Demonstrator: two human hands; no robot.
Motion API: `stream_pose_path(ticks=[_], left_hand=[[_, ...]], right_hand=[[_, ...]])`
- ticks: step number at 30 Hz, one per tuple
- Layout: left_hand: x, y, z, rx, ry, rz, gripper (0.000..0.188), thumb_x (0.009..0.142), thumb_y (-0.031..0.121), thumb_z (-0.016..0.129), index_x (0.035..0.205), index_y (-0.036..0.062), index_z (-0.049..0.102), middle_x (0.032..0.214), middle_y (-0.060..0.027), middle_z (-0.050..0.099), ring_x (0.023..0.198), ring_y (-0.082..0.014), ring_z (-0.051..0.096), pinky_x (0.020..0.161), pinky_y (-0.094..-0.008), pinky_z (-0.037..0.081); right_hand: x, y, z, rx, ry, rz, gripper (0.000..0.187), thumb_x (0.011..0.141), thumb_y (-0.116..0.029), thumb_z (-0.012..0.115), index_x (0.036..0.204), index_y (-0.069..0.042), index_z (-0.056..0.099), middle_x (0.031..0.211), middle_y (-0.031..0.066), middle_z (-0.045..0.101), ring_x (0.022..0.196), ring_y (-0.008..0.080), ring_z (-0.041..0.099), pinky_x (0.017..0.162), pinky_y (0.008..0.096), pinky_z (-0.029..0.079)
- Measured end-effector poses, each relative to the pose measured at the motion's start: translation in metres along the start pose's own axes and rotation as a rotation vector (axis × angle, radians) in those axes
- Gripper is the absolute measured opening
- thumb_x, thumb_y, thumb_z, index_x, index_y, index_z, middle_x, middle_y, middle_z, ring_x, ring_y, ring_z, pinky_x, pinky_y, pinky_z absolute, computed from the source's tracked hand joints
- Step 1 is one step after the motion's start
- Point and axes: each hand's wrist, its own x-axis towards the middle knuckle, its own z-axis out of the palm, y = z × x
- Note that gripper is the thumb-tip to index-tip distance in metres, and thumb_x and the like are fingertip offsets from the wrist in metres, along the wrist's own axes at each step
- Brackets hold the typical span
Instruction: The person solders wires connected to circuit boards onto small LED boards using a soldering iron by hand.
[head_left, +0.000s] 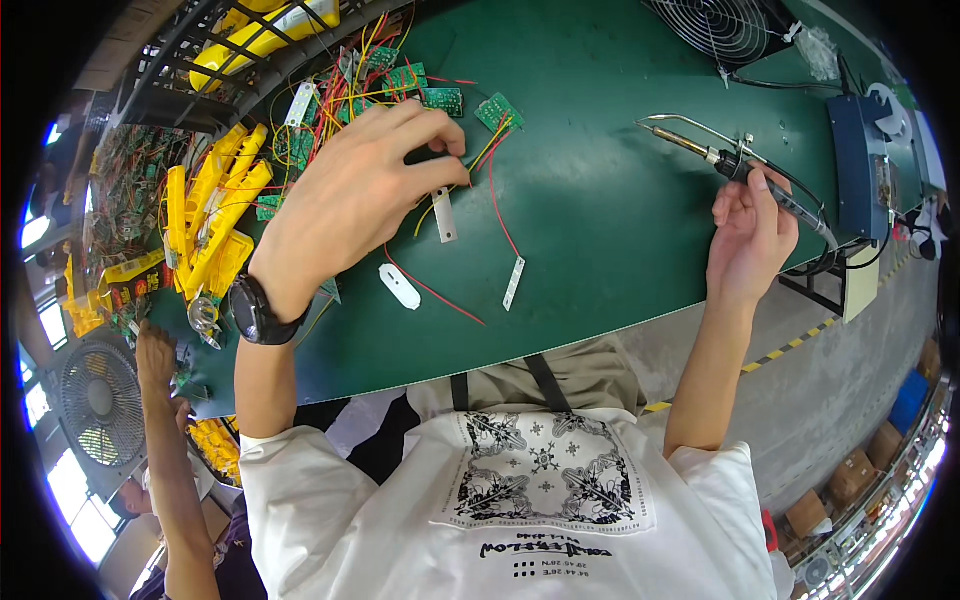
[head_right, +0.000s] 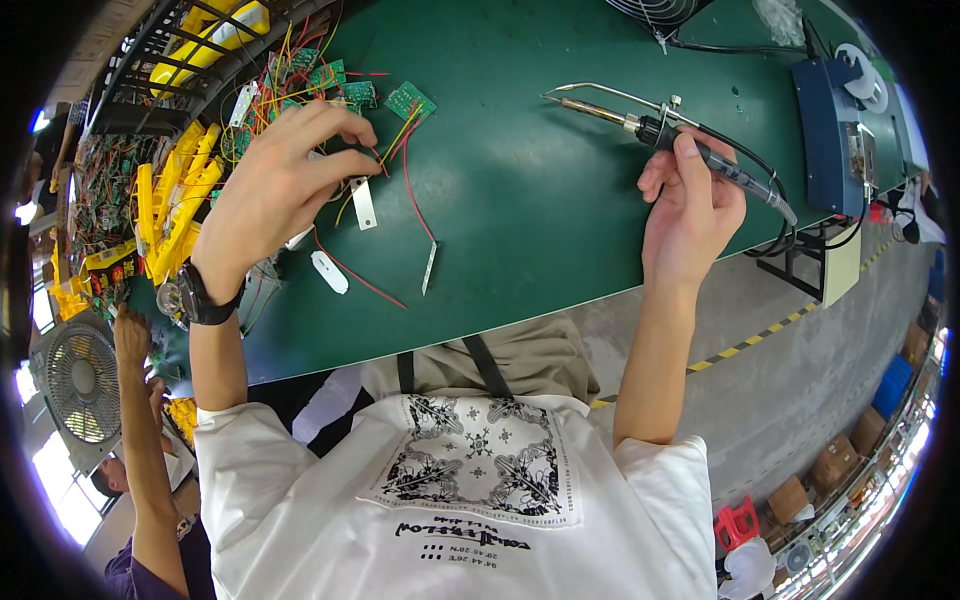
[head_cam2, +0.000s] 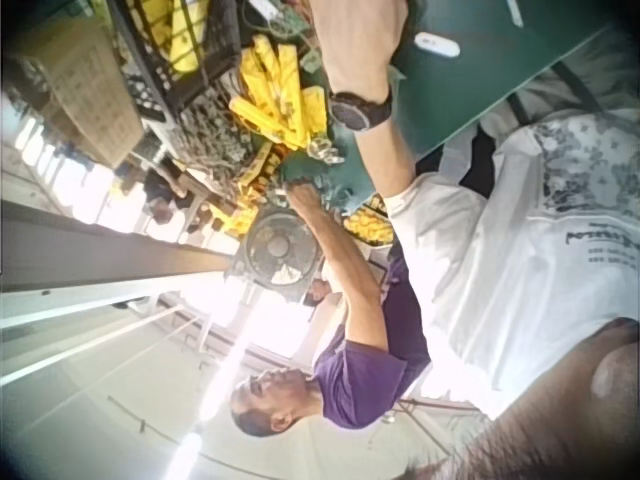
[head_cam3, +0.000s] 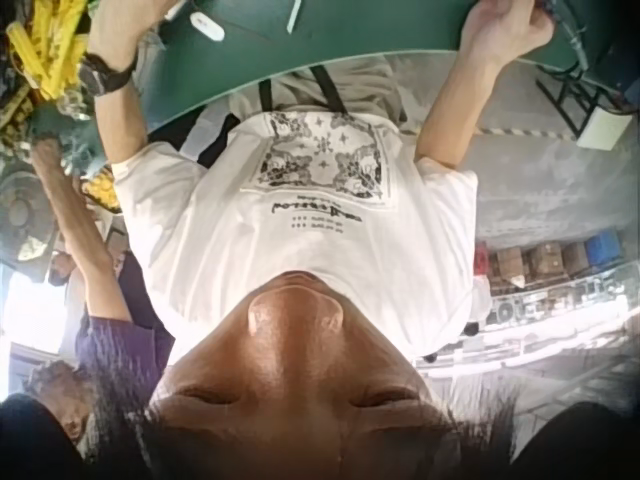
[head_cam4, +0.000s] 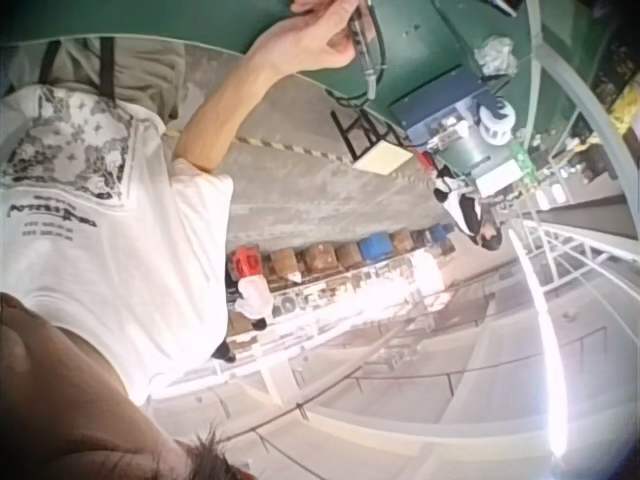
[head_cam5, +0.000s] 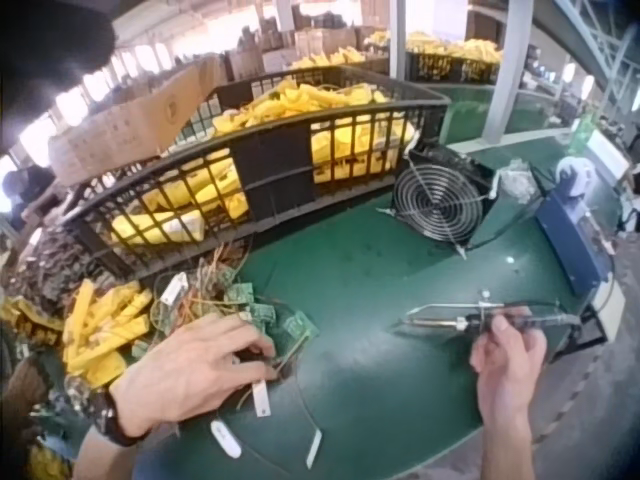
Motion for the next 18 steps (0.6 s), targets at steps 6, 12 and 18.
stream_pose_path(ticks=[6,12,18], left_hand=[[-0.0030,0.0017,0.0010,-0.038,-0.029,0.068,0.033,0.075,0.003,0.074,0.107,0.0079,0.077,0.111,-0.0053,0.067,0.103,-0.0282,0.064,0.091,-0.0428,0.052],[0.0010,0.0016,0.0029,0.024,-0.057,0.107,0.030,0.076,0.003,0.072,0.105,0.0073,0.077,0.107,-0.0059,0.066,0.100,-0.0268,0.065,0.089,-0.0420,0.052],[0.0028,0.0018,-0.0017,0.022,-0.054,0.105,0.022,0.076,0.008,0.075,0.098,0.0056,0.077,0.110,-0.0057,0.068,0.105,-0.0283,0.065,0.092,-0.0418,0.052]], right_hand=[[-0.0004,0.0004,-0.0006,0.024,-0.011,0.014,0.023,0.104,-0.010,0.068,0.117,0.008,0.065,0.082,0.0130,0.069,0.066,0.0178,0.063,0.058,0.0288,0.045],[-0.0002,0.0008,-0.0012,0.016,-0.014,0.009,0.022,0.104,-0.010,0.069,0.117,0.007,0.066,0.081,0.0124,0.068,0.066,0.0173,0.064,0.058,0.0285,0.045],[0.0002,0.0013,-0.0010,0.017,-0.008,0.012,0.021,0.103,-0.009,0.068,0.117,0.007,0.066,0.081,0.0121,0.068,0.065,0.0171,0.063,0.058,0.0284,0.044]])
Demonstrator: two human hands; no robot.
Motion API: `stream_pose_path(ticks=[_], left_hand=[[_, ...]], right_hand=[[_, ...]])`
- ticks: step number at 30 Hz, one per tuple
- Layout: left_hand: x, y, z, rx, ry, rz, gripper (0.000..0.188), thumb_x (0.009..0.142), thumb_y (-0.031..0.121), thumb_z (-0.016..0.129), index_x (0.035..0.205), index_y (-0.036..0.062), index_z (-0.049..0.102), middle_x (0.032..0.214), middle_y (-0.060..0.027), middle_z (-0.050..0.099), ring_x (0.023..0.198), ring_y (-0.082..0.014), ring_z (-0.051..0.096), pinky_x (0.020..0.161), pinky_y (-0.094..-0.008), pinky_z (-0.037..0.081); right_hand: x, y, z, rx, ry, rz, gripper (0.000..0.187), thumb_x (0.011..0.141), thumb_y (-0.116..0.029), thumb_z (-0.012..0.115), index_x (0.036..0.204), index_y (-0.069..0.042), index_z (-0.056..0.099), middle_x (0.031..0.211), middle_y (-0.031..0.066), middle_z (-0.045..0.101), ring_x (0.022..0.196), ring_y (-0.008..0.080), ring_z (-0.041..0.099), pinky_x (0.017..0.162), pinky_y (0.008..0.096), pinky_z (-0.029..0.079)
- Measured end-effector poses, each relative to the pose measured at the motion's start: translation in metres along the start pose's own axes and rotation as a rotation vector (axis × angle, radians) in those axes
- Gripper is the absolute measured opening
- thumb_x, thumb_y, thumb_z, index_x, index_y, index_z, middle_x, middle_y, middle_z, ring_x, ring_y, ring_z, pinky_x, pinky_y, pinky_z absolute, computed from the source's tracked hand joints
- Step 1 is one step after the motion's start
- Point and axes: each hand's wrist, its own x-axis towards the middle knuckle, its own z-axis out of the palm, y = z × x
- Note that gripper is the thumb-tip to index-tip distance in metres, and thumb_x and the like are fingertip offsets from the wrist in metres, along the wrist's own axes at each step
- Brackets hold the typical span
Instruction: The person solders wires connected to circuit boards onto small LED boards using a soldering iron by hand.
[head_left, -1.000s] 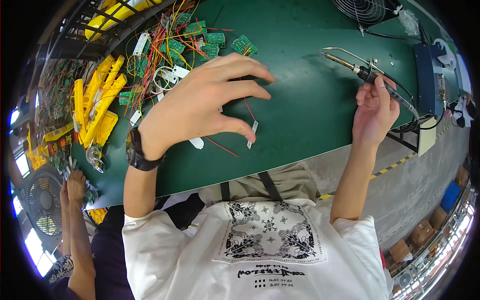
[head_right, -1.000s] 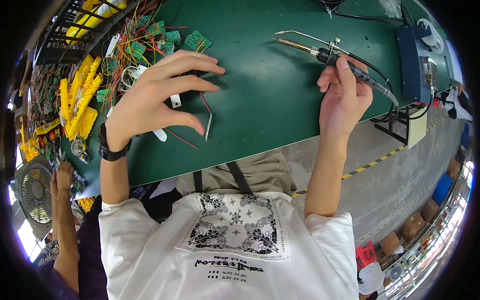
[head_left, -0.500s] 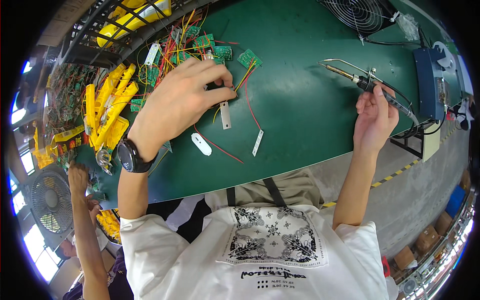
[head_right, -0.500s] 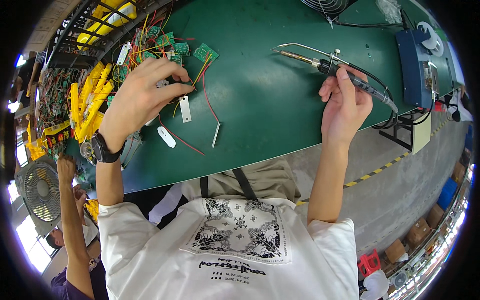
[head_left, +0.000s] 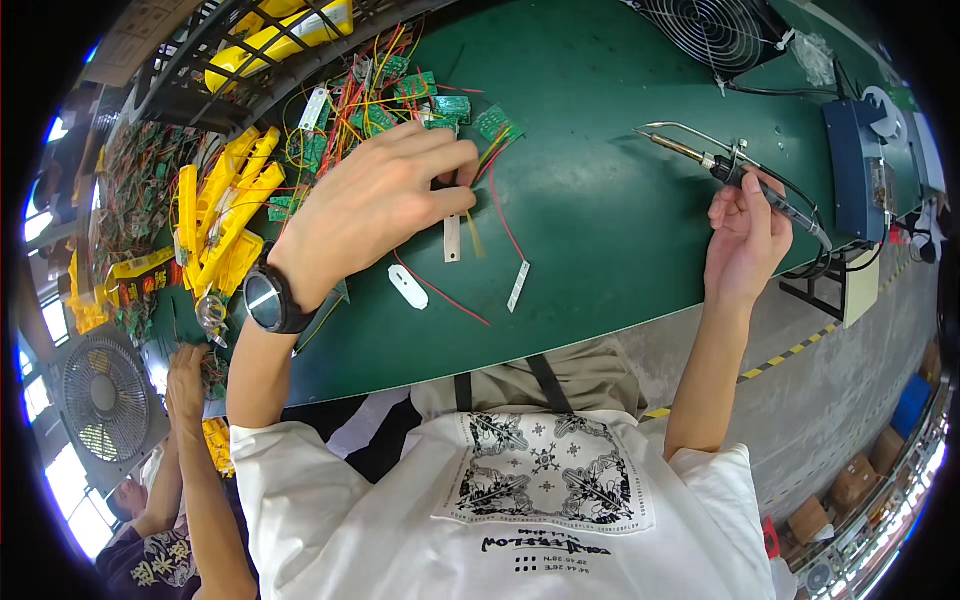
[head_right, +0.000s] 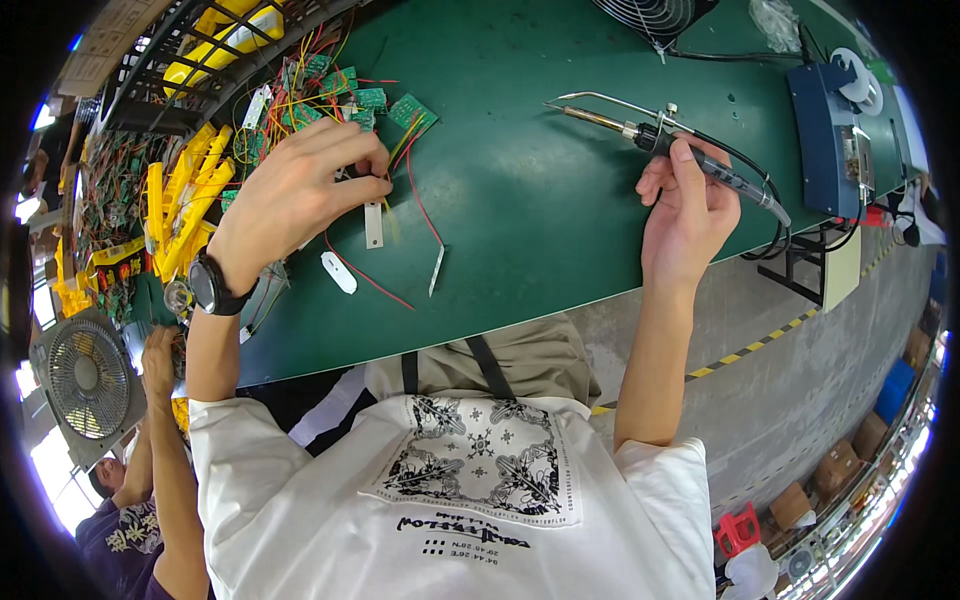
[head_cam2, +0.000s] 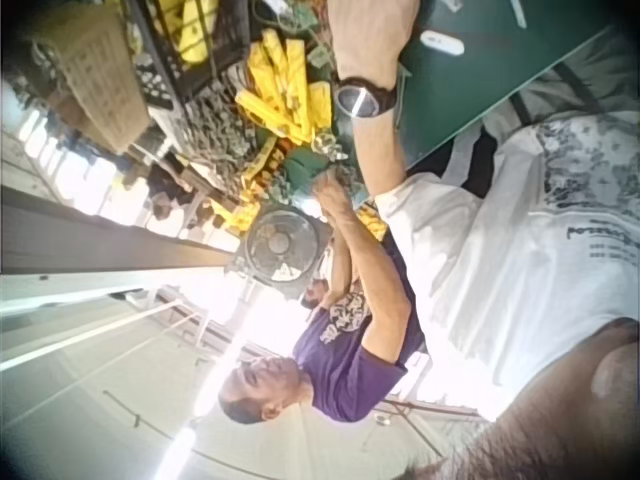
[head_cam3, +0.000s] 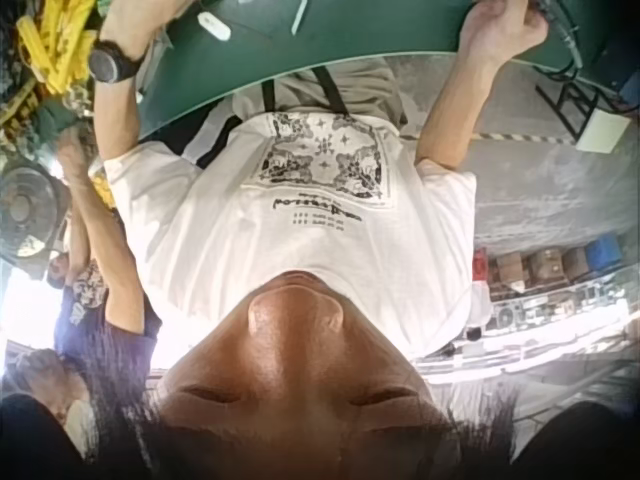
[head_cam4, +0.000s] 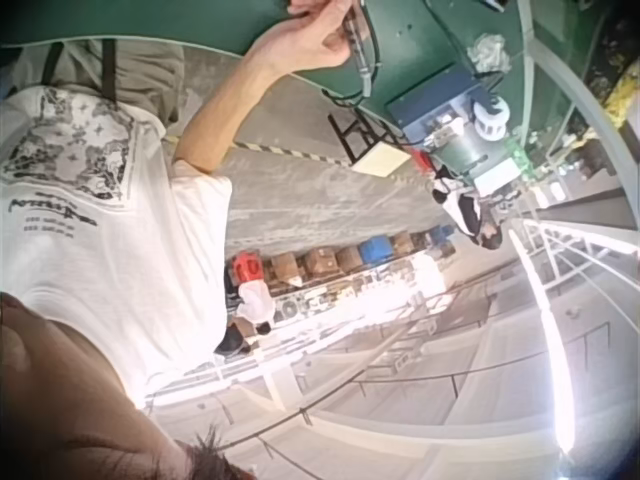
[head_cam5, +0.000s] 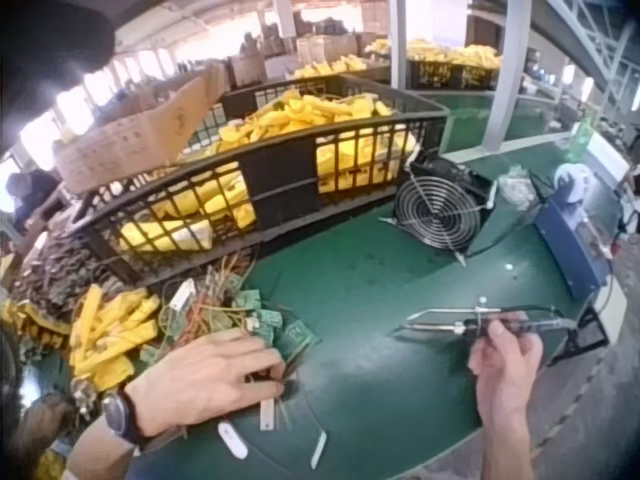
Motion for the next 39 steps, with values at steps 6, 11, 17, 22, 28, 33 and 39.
stream_pose_path(ticks=[6,11,17,22,28,33,39], left_hand=[[0.006,0.004,0.018,-0.306,0.301,0.061,0.014,0.087,0.015,0.083,0.094,0.0081,0.073,0.112,-0.0039,0.071,0.104,-0.0267,0.065,0.090,-0.0417,0.050],[0.013,0.021,0.046,-0.576,0.398,-0.038,0.012,0.089,0.006,0.082,0.100,0.0033,0.077,0.102,-0.0070,0.078,0.094,-0.0272,0.072,0.092,-0.0420,0.054],[0.009,0.033,0.052,-0.658,0.406,-0.137,0.009,0.097,0.000,0.071,0.105,0.0018,0.075,0.103,-0.0096,0.074,0.094,-0.0289,0.070,0.087,-0.0414,0.054],[0.008,0.036,0.055,-0.553,0.208,-0.101,0.005,0.100,0.003,0.059,0.103,0.0025,0.062,0.097,-0.0117,0.059,0.092,-0.0333,0.059,0.089,-0.0439,0.048],[0.003,0.036,0.061,-0.309,0.086,0.121,0.028,0.089,0.027,0.069,0.097,0.0031,0.057,0.102,-0.0131,0.058,0.096,-0.0315,0.057,0.089,-0.0425,0.045],[0.001,0.040,0.071,-0.236,0.151,0.119,0.051,0.088,0.052,0.077,0.094,0.0068,0.053,0.102,-0.0129,0.055,0.096,-0.0335,0.057,0.098,-0.0462,0.046],[0.001,0.046,0.081,-0.088,0.183,0.141,0.059,0.086,0.063,0.073,0.096,0.0083,0.053,0.104,-0.0113,0.057,0.098,-0.0312,0.059,0.096,-0.0448,0.049]], right_hand=[[0.000,0.000,0.001,-0.014,0.012,0.000,0.021,0.103,-0.009,0.069,0.116,0.008,0.066,0.081,0.0124,0.068,0.065,0.0173,0.063,0.057,0.0284,0.044],[0.000,0.000,0.000,-0.021,-0.001,-0.007,0.022,0.103,-0.010,0.069,0.116,0.008,0.067,0.081,0.0128,0.069,0.065,0.0174,0.063,0.058,0.0284,0.045],[0.001,0.001,-0.001,-0.032,-0.001,-0.014,0.023,0.103,-0.010,0.068,0.116,0.008,0.067,0.082,0.0132,0.069,0.065,0.0176,0.063,0.058,0.0288,0.045],[0.002,0.002,-0.001,-0.031,-0.001,-0.017,0.022,0.103,-0.010,0.068,0.116,0.008,0.066,0.082,0.0132,0.069,0.065,0.0179,0.063,0.058,0.0289,0.046],[0.003,0.002,-0.001,-0.044,-0.013,-0.026,0.022,0.103,-0.010,0.068,0.116,0.009,0.066,0.081,0.0131,0.069,0.064,0.0178,0.063,0.058,0.0288,0.045],[0.003,0.001,-0.002,-0.060,0.005,-0.025,0.023,0.103,-0.010,0.068,0.116,0.009,0.066,0.080,0.0140,0.070,0.063,0.0177,0.063,0.057,0.0290,0.045],[0.004,0.001,-0.002,-0.077,0.009,-0.030,0.023,0.103,-0.010,0.069,0.116,0.009,0.067,0.080,0.0154,0.070,0.062,0.0182,0.063,0.057,0.0297,0.045]])
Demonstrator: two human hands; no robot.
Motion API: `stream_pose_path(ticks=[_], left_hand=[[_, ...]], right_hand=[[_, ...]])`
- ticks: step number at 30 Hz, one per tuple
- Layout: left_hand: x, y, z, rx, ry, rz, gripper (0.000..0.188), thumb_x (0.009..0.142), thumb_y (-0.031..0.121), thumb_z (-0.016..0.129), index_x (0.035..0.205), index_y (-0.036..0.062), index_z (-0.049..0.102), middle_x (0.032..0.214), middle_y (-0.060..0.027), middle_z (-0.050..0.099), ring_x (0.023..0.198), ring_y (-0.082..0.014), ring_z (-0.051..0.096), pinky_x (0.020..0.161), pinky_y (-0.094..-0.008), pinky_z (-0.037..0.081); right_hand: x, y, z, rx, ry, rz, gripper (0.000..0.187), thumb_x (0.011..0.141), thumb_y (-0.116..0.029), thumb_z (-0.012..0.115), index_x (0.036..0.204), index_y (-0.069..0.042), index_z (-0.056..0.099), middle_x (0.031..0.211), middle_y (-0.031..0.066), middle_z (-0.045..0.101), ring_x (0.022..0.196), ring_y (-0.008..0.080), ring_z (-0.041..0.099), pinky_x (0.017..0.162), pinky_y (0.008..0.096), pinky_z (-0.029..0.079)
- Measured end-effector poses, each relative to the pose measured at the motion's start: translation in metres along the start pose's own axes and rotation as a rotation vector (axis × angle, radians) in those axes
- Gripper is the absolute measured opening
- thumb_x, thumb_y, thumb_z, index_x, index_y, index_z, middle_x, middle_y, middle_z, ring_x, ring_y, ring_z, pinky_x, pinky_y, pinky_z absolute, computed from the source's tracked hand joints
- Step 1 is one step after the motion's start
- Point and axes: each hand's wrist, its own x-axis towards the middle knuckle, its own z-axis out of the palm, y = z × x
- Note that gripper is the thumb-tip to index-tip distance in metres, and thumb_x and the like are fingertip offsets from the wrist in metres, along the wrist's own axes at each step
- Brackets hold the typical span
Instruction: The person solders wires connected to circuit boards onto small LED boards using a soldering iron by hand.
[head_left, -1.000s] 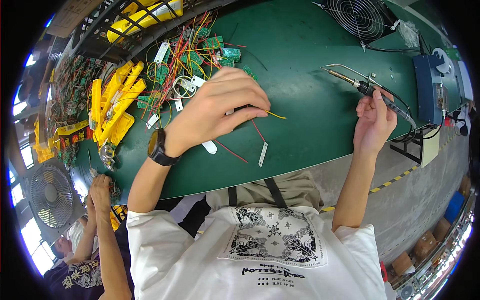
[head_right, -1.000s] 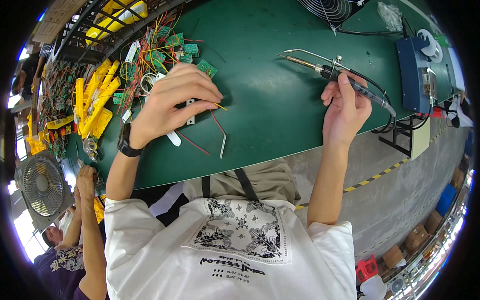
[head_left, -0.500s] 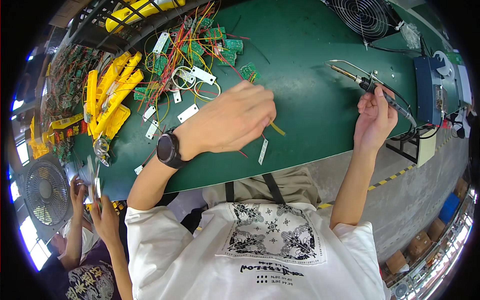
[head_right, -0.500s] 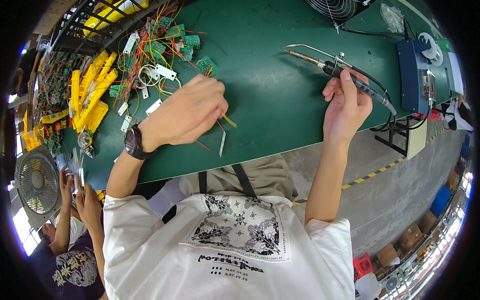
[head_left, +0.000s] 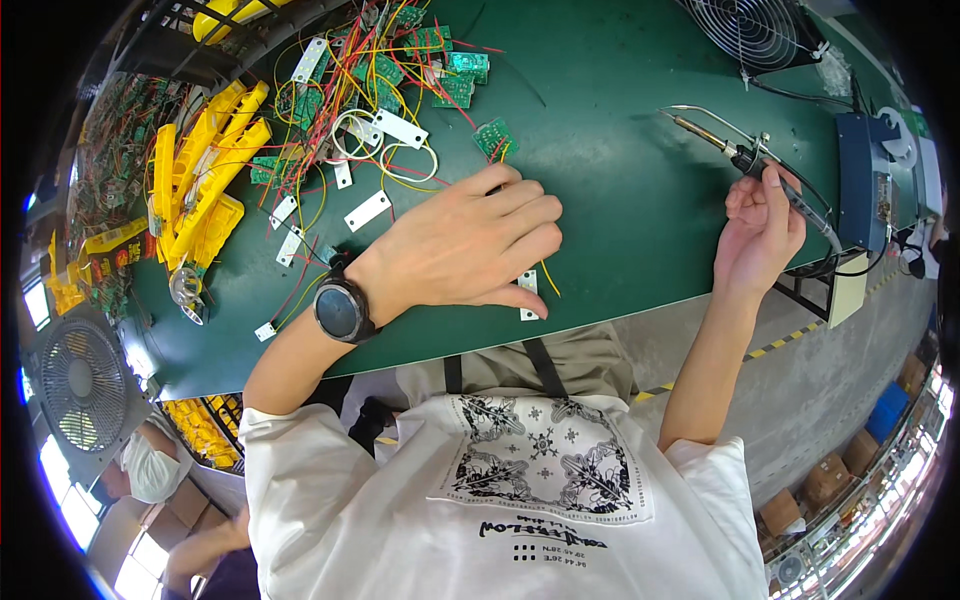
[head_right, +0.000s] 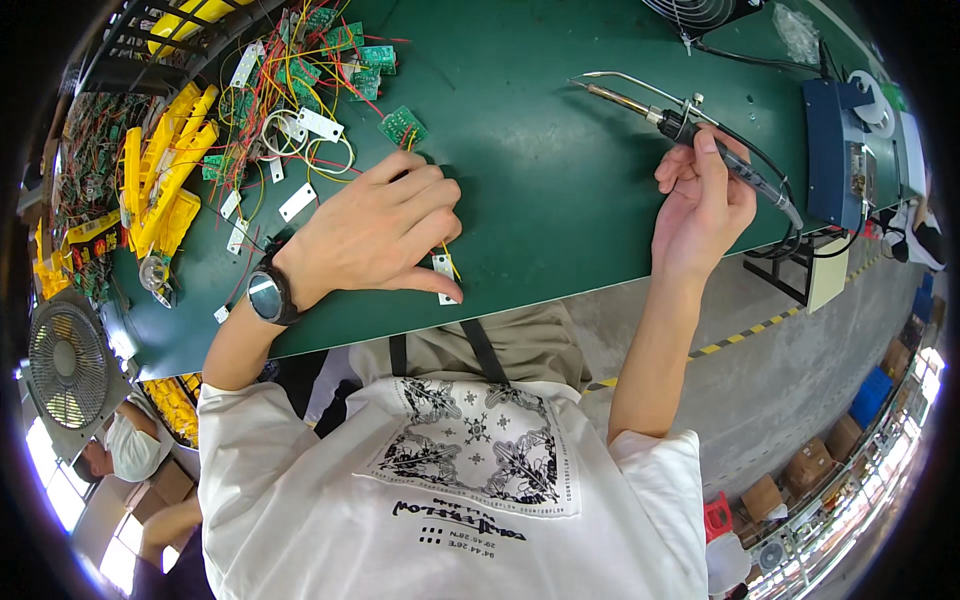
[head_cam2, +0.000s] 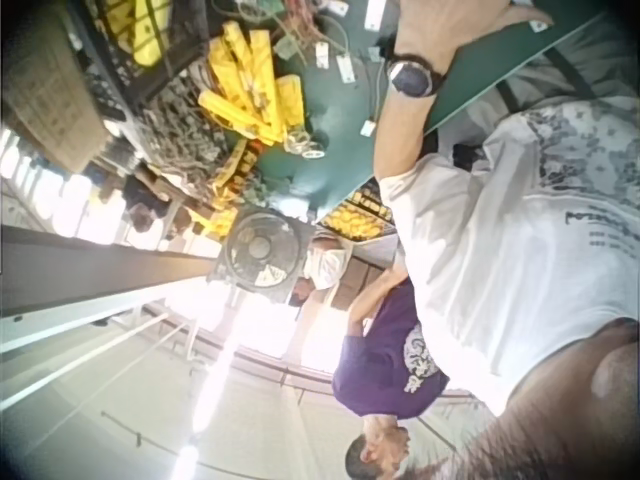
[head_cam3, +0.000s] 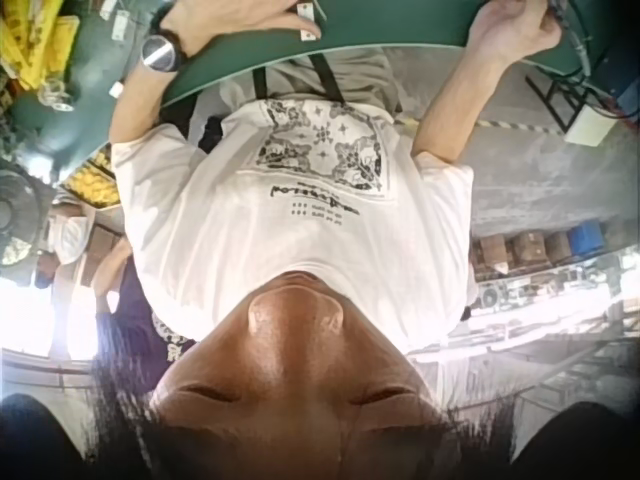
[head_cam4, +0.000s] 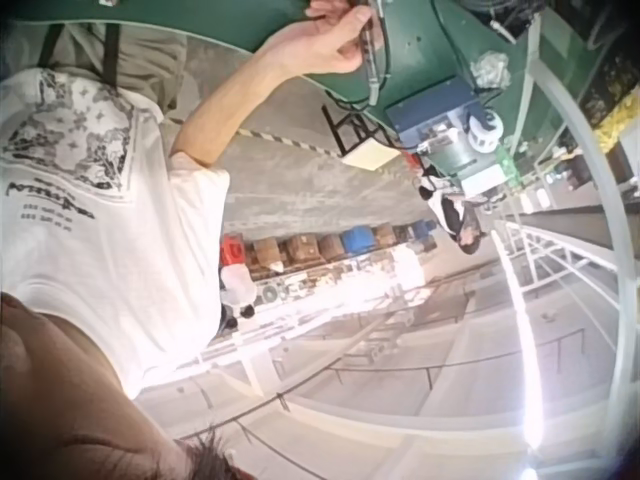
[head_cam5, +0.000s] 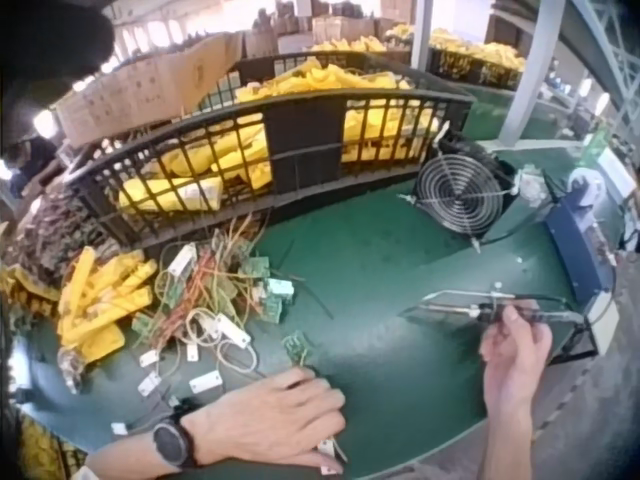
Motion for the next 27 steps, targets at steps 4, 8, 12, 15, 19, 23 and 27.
stream_pose_path(ticks=[4,8,12,15,19,23,27], left_hand=[[0.000,0.003,-0.001,0.085,0.011,-0.012,0.049,0.087,0.055,0.072,0.095,0.0111,0.054,0.104,-0.0073,0.057,0.096,-0.0253,0.061,0.088,-0.0385,0.050],[-0.002,0.005,0.002,0.115,-0.015,0.042,0.040,0.089,0.049,0.071,0.092,0.0131,0.053,0.094,-0.0025,0.055,0.082,-0.0193,0.062,0.074,-0.0348,0.049],[-0.004,0.010,0.008,0.010,0.012,0.052,0.039,0.090,0.041,0.075,0.087,0.0114,0.050,0.083,-0.0031,0.053,0.071,-0.0210,0.056,0.066,-0.0359,0.046],[-0.006,0.009,0.007,-0.044,-0.021,0.029,0.037,0.091,0.039,0.074,0.086,0.0099,0.051,0.083,-0.0040,0.054,0.071,-0.0214,0.056,0.066,-0.0363,0.045],[-0.008,0.003,0.002,-0.165,-0.063,0.024,0.035,0.088,0.039,0.072,0.087,0.0091,0.054,0.081,-0.0047,0.056,0.071,-0.0221,0.058,0.067,-0.0363,0.046],[-0.005,0.001,0.002,-0.213,0.039,0.000,0.032,0.087,0.035,0.073,0.088,0.0080,0.057,0.082,-0.0052,0.058,0.074,-0.0231,0.060,0.069,-0.0370,0.047],[-0.005,0.003,-0.004,-0.240,0.136,-0.022,0.023,0.087,0.024,0.076,0.091,0.0071,0.060,0.089,-0.0051,0.058,0.079,-0.0232,0.061,0.072,-0.0373,0.048]], right_hand=[[-0.001,-0.001,0.000,0.005,-0.001,-0.008,0.022,0.103,-0.010,0.068,0.116,0.008,0.067,0.080,0.0158,0.070,0.062,0.0188,0.063,0.057,0.0299,0.046],[-0.006,-0.002,0.000,0.001,-0.038,-0.110,0.023,0.103,-0.009,0.067,0.117,0.009,0.066,0.083,0.0179,0.070,0.063,0.0205,0.063,0.055,0.0308,0.046],[-0.018,-0.009,0.000,0.068,-0.136,-0.225,0.026,0.102,-0.008,0.064,0.121,0.010,0.063,0.087,0.0202,0.070,0.064,0.0217,0.063,0.054,0.0322,0.048],[-0.032,-0.007,0.004,0.112,-0.136,-0.157,0.028,0.102,-0.008,0.063,0.124,0.010,0.060,0.091,0.0203,0.071,0.064,0.0216,0.062,0.054,0.0326,0.050],[-0.041,-0.002,0.009,0.103,-0.172,-0.094,0.029,0.102,-0.008,0.064,0.125,0.010,0.060,0.090,0.0198,0.070,0.063,0.0215,0.062,0.054,0.0321,0.049],[-0.038,-0.001,0.011,0.098,-0.176,-0.063,0.030,0.102,-0.009,0.065,0.126,0.009,0.060,0.088,0.0190,0.070,0.062,0.0221,0.060,0.056,0.0330,0.048],[-0.036,-0.001,0.011,0.071,-0.188,-0.059,0.031,0.102,-0.009,0.065,0.126,0.009,0.061,0.084,0.0182,0.070,0.062,0.0230,0.061,0.056,0.0332,0.047]])
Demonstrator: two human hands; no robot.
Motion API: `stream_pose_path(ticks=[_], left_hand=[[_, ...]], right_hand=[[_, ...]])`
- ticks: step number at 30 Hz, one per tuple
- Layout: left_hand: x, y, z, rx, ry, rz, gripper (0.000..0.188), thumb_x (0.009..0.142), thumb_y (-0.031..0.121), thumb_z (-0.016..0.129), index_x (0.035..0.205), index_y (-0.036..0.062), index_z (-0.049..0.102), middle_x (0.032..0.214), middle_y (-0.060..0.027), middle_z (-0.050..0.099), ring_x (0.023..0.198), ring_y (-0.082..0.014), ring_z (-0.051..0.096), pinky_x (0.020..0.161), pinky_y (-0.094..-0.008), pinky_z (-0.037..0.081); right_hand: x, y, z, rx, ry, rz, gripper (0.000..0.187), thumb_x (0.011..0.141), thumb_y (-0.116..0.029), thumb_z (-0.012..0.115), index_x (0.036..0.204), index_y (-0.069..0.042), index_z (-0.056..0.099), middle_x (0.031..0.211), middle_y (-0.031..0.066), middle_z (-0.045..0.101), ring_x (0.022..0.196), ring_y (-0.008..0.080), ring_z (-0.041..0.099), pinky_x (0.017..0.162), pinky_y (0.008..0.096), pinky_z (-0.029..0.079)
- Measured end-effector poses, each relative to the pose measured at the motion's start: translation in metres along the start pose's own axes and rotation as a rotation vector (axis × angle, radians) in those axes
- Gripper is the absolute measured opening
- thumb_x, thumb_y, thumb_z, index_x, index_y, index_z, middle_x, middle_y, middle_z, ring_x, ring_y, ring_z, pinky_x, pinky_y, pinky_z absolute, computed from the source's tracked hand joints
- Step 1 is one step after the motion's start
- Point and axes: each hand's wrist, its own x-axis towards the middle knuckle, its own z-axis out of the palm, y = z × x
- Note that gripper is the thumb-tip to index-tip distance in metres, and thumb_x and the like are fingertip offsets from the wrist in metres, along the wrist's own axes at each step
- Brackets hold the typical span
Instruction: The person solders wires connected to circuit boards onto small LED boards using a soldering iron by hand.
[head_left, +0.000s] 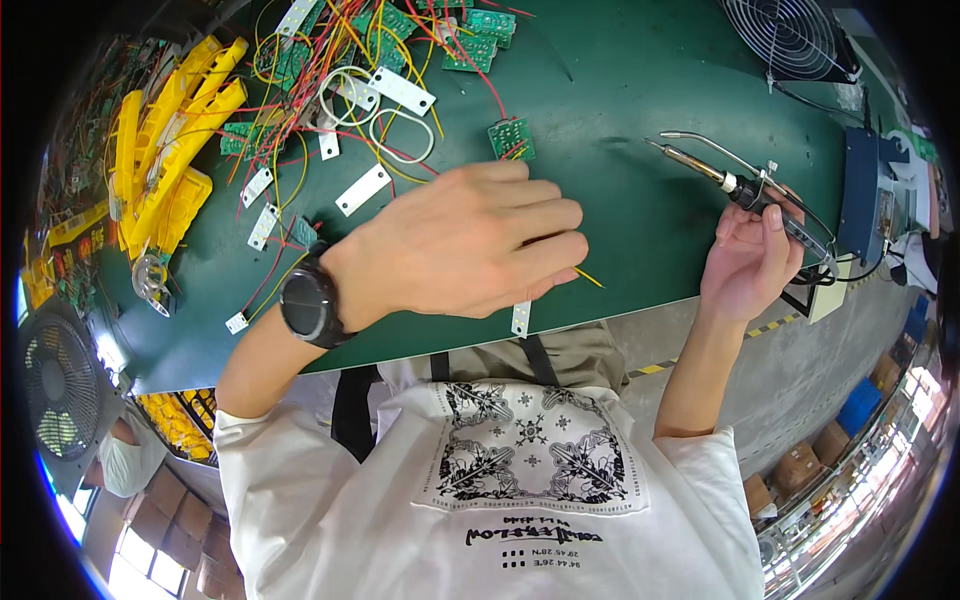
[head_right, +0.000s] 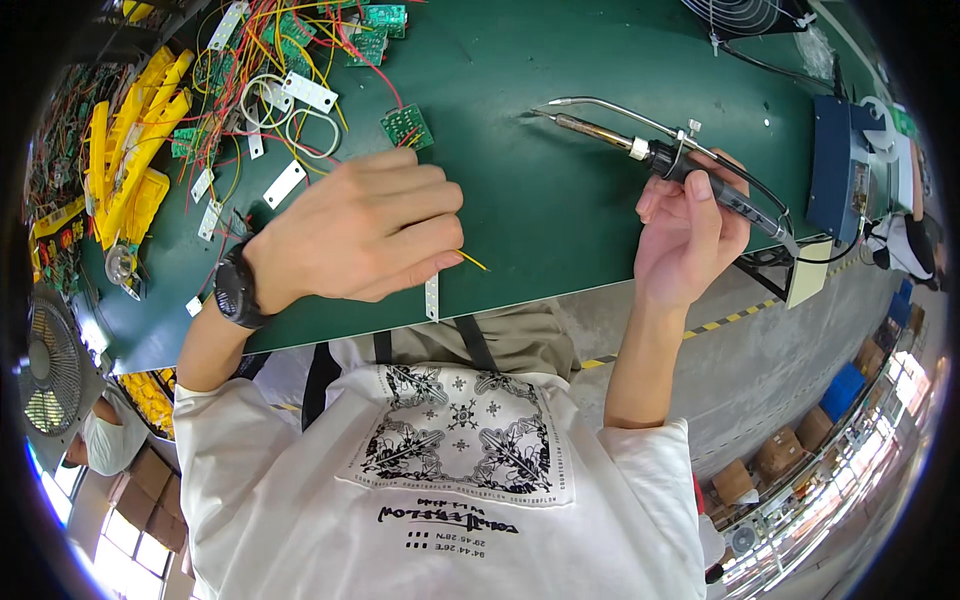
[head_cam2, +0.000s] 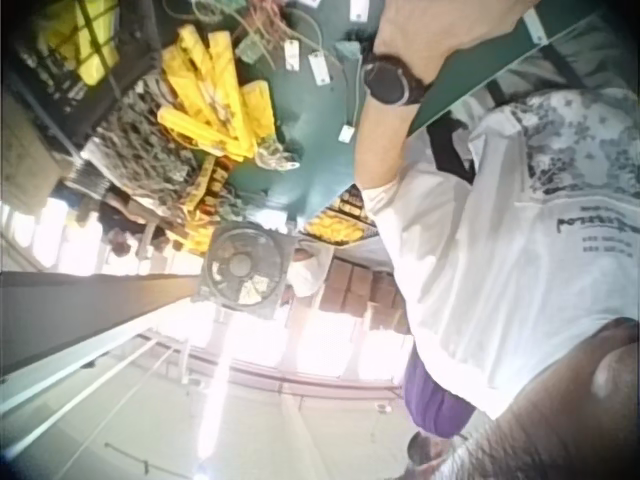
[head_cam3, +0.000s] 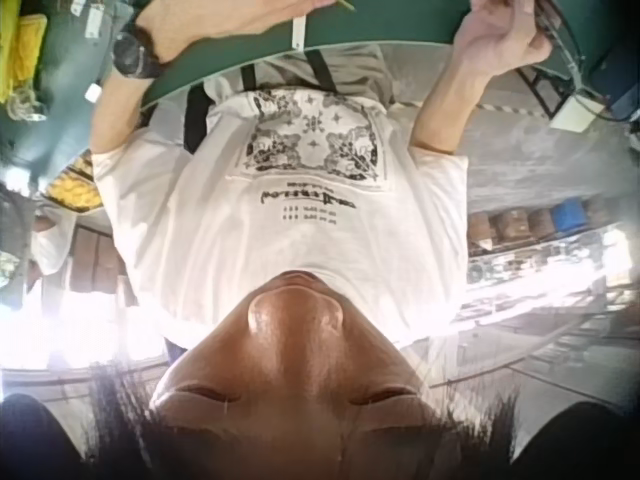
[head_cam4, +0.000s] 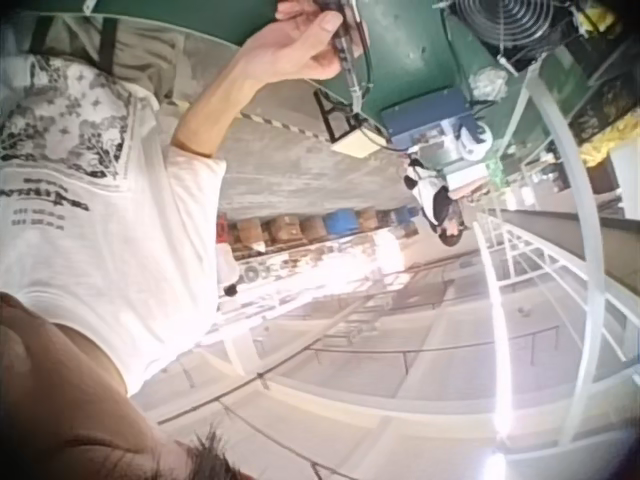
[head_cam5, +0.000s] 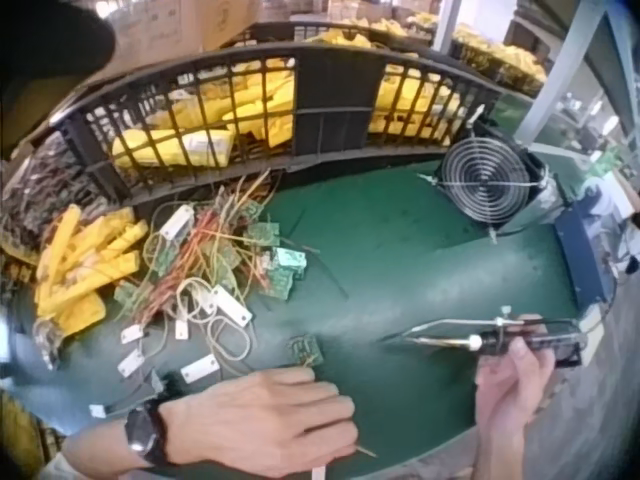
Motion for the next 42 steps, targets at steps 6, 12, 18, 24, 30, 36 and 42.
stream_pose_path(ticks=[6,12,18,24,30,36,42], left_hand=[[-0.009,-0.001,-0.015,-0.128,0.132,-0.068,0.028,0.082,0.009,0.079,0.110,0.0077,0.079,0.089,-0.0036,0.060,0.079,-0.0245,0.060,0.074,-0.0400,0.049],[-0.028,-0.002,-0.015,-0.252,0.188,-0.089,0.012,0.080,0.009,0.077,0.091,0.0057,0.074,0.091,-0.0034,0.062,0.085,-0.0252,0.064,0.087,-0.0415,0.052],[-0.039,-0.002,-0.005,-0.151,0.159,-0.052,0.015,0.078,0.010,0.082,0.091,0.0057,0.077,0.092,-0.0034,0.068,0.081,-0.0237,0.063,0.089,-0.0463,0.053],[-0.042,-0.003,-0.001,-0.129,0.128,-0.025,0.020,0.072,0.010,0.081,0.090,0.0053,0.076,0.092,-0.0033,0.067,0.081,-0.0240,0.063,0.091,-0.0480,0.052],[-0.042,-0.007,0.004,-0.186,0.183,-0.016,0.021,0.072,0.011,0.080,0.090,0.0051,0.072,0.091,-0.0028,0.066,0.084,-0.0245,0.062,0.092,-0.0479,0.052],[-0.045,-0.008,0.000,-0.207,0.106,-0.015,0.019,0.072,0.013,0.078,0.087,0.0051,0.070,0.092,-0.0028,0.065,0.087,-0.0248,0.062,0.094,-0.0477,0.051],[-0.045,-0.005,0.004,-0.173,0.124,-0.035,0.019,0.069,0.014,0.077,0.082,0.0052,0.066,0.089,-0.0022,0.062,0.085,-0.0244,0.061,0.093,-0.0472,0.052]], right_hand=[[-0.001,0.001,-0.005,-0.004,-0.018,-0.029,0.033,0.101,-0.009,0.064,0.127,0.010,0.060,0.088,0.0198,0.070,0.064,0.0236,0.063,0.057,0.0343,0.051],[-0.013,-0.001,-0.016,0.206,-0.032,-0.095,0.037,0.096,-0.008,0.063,0.128,0.010,0.057,0.116,0.0235,0.064,0.086,0.0278,0.067,0.064,0.0356,0.058],[-0.027,-0.012,-0.012,0.150,-0.348,0.048,0.037,0.088,-0.015,0.079,0.104,0.006,0.053,0.091,0.0141,0.054,0.063,0.0193,0.057,0.047,0.0316,0.053],[-0.041,-0.012,0.000,-0.012,-0.379,0.105,0.040,0.084,-0.017,0.084,0.102,0.006,0.056,0.081,0.0115,0.054,0.058,0.0166,0.054,0.044,0.0296,0.052],[-0.041,-0.012,-0.007,-0.071,-0.424,0.100,0.040,0.083,-0.018,0.085,0.100,0.006,0.057,0.082,0.0105,0.055,0.065,0.0181,0.056,0.048,0.0310,0.051],[-0.043,-0.008,-0.012,-0.165,-0.462,0.041,0.040,0.081,-0.018,0.086,0.099,0.005,0.058,0.083,0.0107,0.057,0.065,0.0196,0.055,0.056,0.0345,0.051],[-0.043,-0.009,-0.010,-0.168,-0.460,0.024,0.040,0.079,-0.016,0.086,0.099,0.005,0.058,0.082,0.0110,0.057,0.064,0.0197,0.055,0.056,0.0347,0.052]])
